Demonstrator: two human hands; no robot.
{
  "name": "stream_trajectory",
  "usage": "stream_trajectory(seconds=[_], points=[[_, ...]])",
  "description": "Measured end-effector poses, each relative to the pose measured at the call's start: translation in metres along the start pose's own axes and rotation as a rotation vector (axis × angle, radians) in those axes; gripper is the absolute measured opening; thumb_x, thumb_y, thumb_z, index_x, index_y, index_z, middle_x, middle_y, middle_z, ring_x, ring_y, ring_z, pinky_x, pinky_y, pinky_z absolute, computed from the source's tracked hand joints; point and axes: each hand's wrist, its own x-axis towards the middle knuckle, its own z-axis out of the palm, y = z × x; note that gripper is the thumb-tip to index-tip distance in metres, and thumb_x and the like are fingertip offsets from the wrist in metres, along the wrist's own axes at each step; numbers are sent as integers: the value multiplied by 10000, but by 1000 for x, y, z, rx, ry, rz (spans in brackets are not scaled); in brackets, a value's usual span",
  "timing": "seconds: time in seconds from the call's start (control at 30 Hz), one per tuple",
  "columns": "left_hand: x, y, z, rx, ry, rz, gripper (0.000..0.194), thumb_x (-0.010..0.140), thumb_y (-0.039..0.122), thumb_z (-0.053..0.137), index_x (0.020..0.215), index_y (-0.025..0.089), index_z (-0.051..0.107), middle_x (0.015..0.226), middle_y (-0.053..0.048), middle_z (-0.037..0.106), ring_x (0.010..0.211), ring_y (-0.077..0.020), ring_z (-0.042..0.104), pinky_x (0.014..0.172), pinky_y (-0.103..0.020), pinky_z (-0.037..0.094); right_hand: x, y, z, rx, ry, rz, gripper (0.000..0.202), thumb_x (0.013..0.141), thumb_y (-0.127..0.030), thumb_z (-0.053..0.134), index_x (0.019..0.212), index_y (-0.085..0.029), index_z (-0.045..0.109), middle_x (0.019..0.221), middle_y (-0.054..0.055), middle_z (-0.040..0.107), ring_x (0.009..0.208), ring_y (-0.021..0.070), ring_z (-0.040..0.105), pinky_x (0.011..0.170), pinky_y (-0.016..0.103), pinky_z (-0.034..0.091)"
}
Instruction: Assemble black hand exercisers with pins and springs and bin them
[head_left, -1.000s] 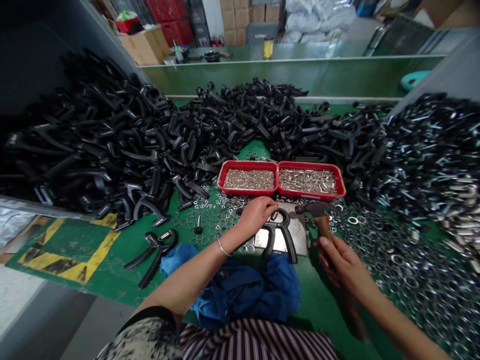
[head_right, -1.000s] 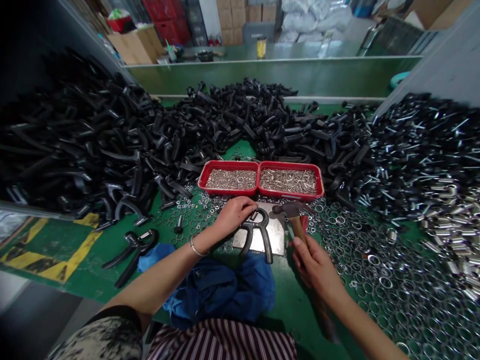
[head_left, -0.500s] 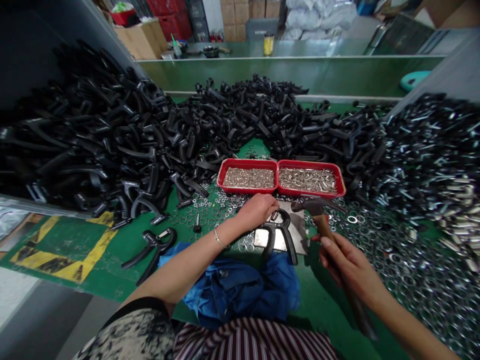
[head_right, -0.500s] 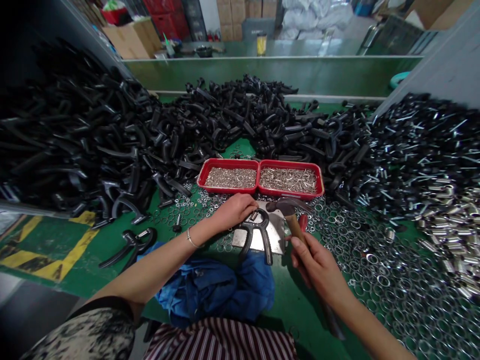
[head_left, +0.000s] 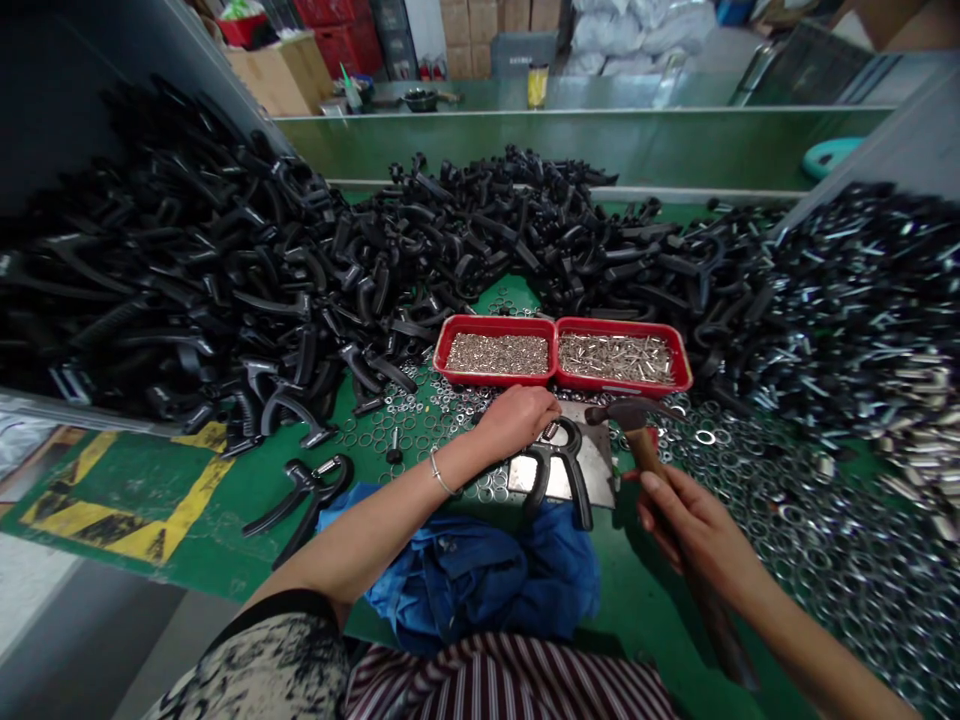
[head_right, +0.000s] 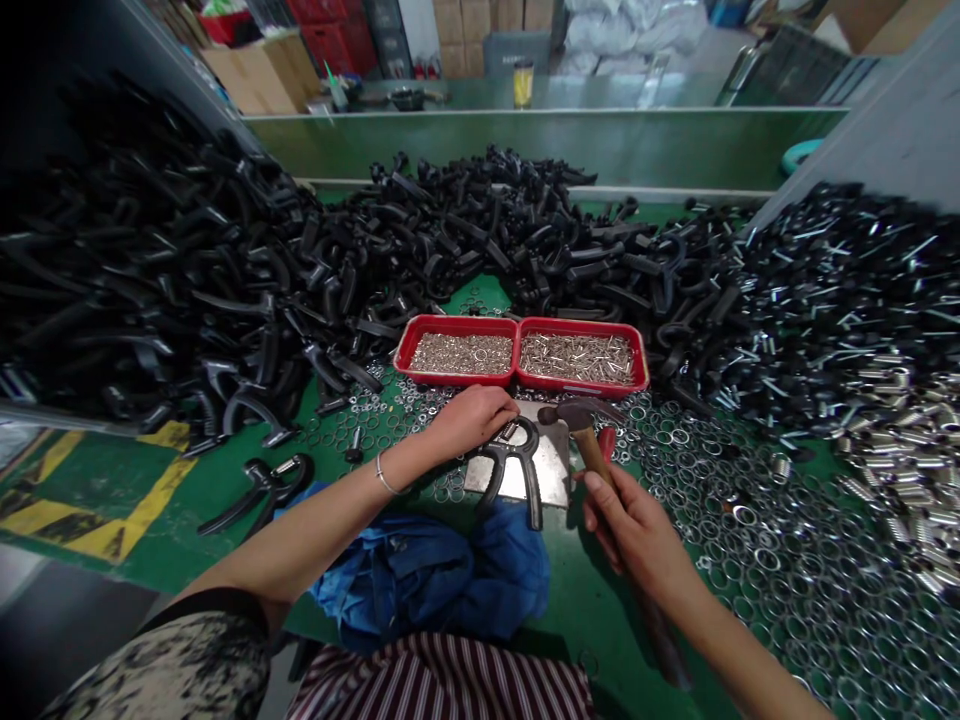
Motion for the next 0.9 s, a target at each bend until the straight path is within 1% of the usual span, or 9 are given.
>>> stream_trajectory(seconds=[0.13,0.33,0.4,0.47,0.6,0.67,0.77,0.83,0.9], points=[[1,3,1,133,-41,82,246,990,247,466,929,134,676,908,-84,693,872,-207,629,787,-334,429,0,3,-2,27,5,2,450,891,-647,529,1037,-222,501,668,-53,533,363,59,366,295,181,325],[-4,15,9,460,-10,293,288,991,135,367,909,102,641,890,-119,638,860,-235,572,847,-394,385,-6,-2,-1,12,-4,-13,453,904,-634,517,1103,-228,506,685,-43,547,380,73,387,312,193,339],[-6,17,12,474,-12,286,265,990,137,379,929,104,635,900,-114,633,874,-236,568,856,-392,381,-5,-5,-1,-20,-2,-26,435,912,-631,501,1080,-230,508,702,-33,561,401,82,411,332,201,352],[-9,17,14,445,-8,210,233,996,176,408,971,102,628,928,-109,639,894,-239,571,847,-386,387,-2,-9,-4,-117,0,-33,404,918,-627,489,981,-228,521,688,-27,557,420,90,425,349,208,346],[-30,24,12,302,123,42,322,1011,352,441,1158,107,588,1145,-127,638,1039,-248,557,897,-387,401,-2,-26,-15,-396,-28,-111,403,953,-598,433,820,-231,528,638,-9,547,493,123,476,415,228,359],[-48,32,13,258,169,56,317,1025,340,403,1178,133,589,1191,-116,630,1095,-243,534,952,-402,389,-4,-37,-17,-497,-16,-203,405,977,-582,384,830,-237,537,649,6,566,549,144,518,470,245,384],[-71,45,18,261,111,146,303,1033,272,367,1098,132,628,1097,-110,649,1066,-241,538,953,-411,396,2,-50,-15,-624,67,-332,397,999,-558,322,880,-241,531,672,24,591,595,170,556,544,273,404],[-78,50,24,272,64,173,306,1031,253,365,1048,119,640,1046,-114,645,1039,-241,545,935,-403,410,15,-54,-13,-758,65,-348,363,993,-536,343,884,-237,518,669,29,599,591,185,567,572,291,402],[-80,52,28,272,53,158,312,1031,241,356,1029,120,643,1029,-111,639,1026,-237,547,929,-398,418,28,-55,-11,-891,-12,-311,340,979,-522,382,850,-234,510,670,32,612,592,197,582,581,295,395]])
